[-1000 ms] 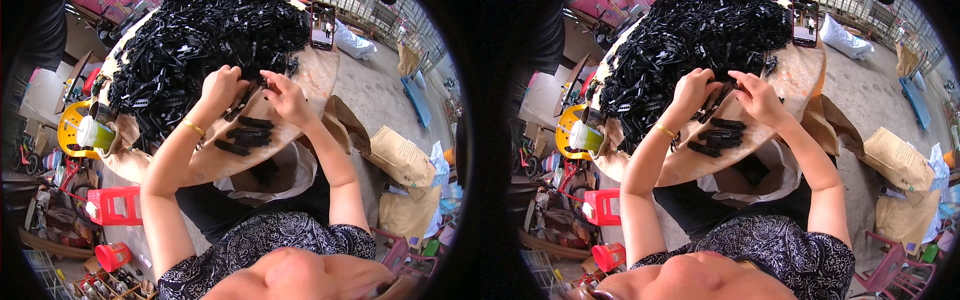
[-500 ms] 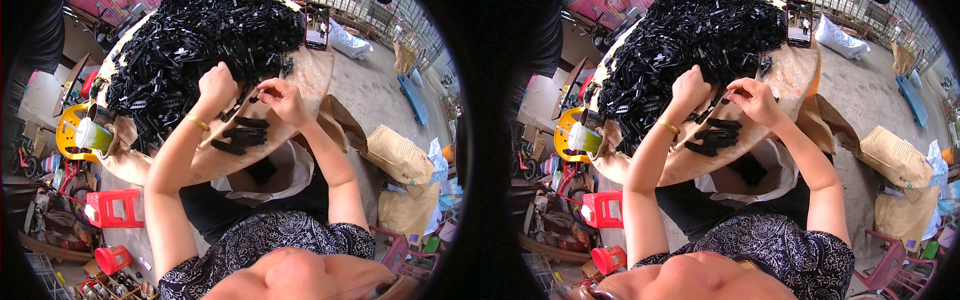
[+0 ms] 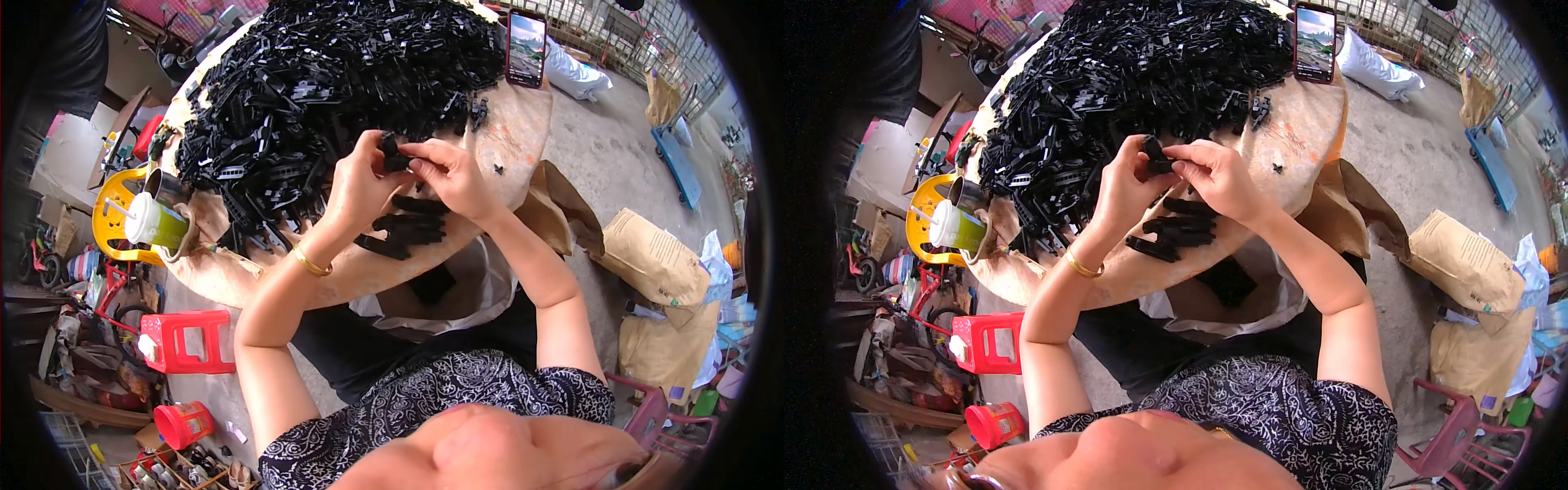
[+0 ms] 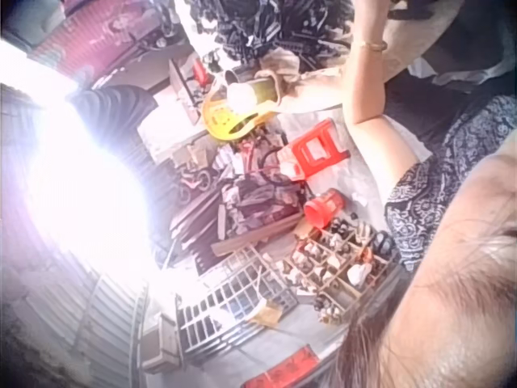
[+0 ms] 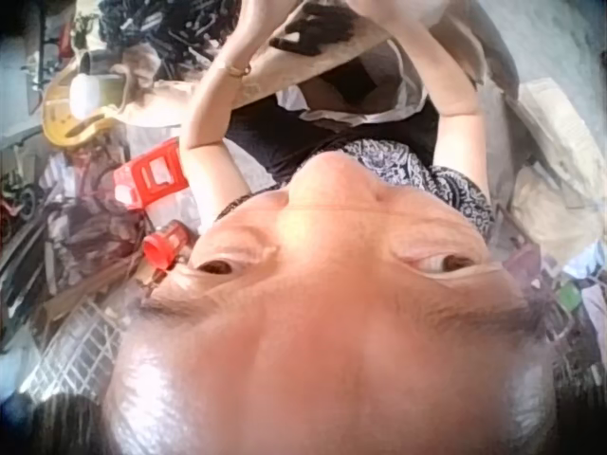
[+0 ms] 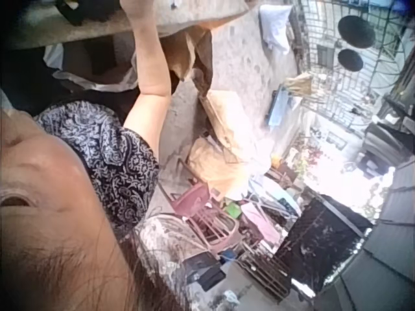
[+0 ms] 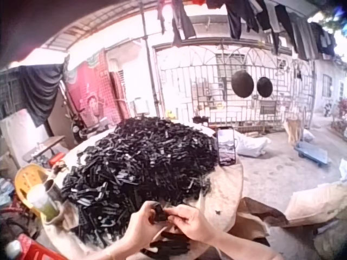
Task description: The recorder is assembling small black plastic components by snapping them together at a table.
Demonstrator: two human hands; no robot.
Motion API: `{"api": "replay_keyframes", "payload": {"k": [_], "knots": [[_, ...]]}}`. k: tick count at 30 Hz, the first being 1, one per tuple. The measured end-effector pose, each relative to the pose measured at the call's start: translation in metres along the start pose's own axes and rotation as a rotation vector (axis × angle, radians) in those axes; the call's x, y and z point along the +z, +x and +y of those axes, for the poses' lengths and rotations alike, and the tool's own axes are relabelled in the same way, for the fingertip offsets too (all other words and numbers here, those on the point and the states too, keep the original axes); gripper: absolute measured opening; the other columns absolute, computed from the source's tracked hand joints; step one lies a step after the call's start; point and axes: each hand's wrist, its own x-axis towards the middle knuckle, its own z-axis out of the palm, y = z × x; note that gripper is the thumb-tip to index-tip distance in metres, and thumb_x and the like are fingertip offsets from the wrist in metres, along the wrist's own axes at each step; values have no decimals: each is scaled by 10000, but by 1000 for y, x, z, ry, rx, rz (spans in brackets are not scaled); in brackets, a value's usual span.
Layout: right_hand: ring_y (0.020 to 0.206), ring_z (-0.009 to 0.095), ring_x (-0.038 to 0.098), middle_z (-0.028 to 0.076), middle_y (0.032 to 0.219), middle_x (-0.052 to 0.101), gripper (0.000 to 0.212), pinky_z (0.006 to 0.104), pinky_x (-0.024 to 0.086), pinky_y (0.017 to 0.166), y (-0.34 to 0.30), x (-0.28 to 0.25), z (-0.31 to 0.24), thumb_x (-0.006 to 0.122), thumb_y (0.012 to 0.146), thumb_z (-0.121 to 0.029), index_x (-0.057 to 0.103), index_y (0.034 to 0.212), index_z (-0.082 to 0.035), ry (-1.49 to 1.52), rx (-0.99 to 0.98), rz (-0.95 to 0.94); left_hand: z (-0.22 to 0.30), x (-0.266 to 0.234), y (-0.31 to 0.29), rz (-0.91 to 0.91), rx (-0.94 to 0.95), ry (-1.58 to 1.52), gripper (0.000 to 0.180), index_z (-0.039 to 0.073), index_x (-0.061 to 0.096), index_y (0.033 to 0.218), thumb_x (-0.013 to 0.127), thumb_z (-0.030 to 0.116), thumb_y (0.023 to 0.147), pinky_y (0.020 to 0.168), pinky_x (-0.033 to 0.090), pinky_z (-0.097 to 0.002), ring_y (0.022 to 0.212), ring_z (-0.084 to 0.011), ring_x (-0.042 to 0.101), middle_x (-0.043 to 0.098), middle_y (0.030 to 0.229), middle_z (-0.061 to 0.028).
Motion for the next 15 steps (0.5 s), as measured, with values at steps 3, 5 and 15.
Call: {"api": "replay_keyframes", "payload": {"k": [3, 5, 15], "knots": [[733, 164, 610, 108, 843, 635, 200, 269, 473, 638, -1, -2, -4, 615, 870, -22, 661, 1062, 7, -136, -58, 2, -6, 7, -4, 51, 97, -176, 489, -5, 502, 1205, 732, 32, 775, 736, 524, -246, 812, -104, 629, 624, 907, -57], [722, 190, 610, 118, 828, 625, 194, 280, 469, 624, -2, -2, -8, 608, 869, -17, 657, 1054, 11, -151, -99, 16, -11, 7, -7, 88, 191, -245, 411, -4, 516, 1196, 696, 59, 833, 805, 537, -257, 868, -122, 641, 611, 967, -75], [744, 269, 625, 129, 869, 630, 189, 323, 500, 645, -7, 13, -19, 635, 843, -35, 649, 1029, -3, -393, -254, 89, -13, -6, -11, 74, 2, -223, 208, -33, 597, 1047, 661, 61, 872, 678, 502, -194, 765, -42, 589, 645, 842, -17]]}}
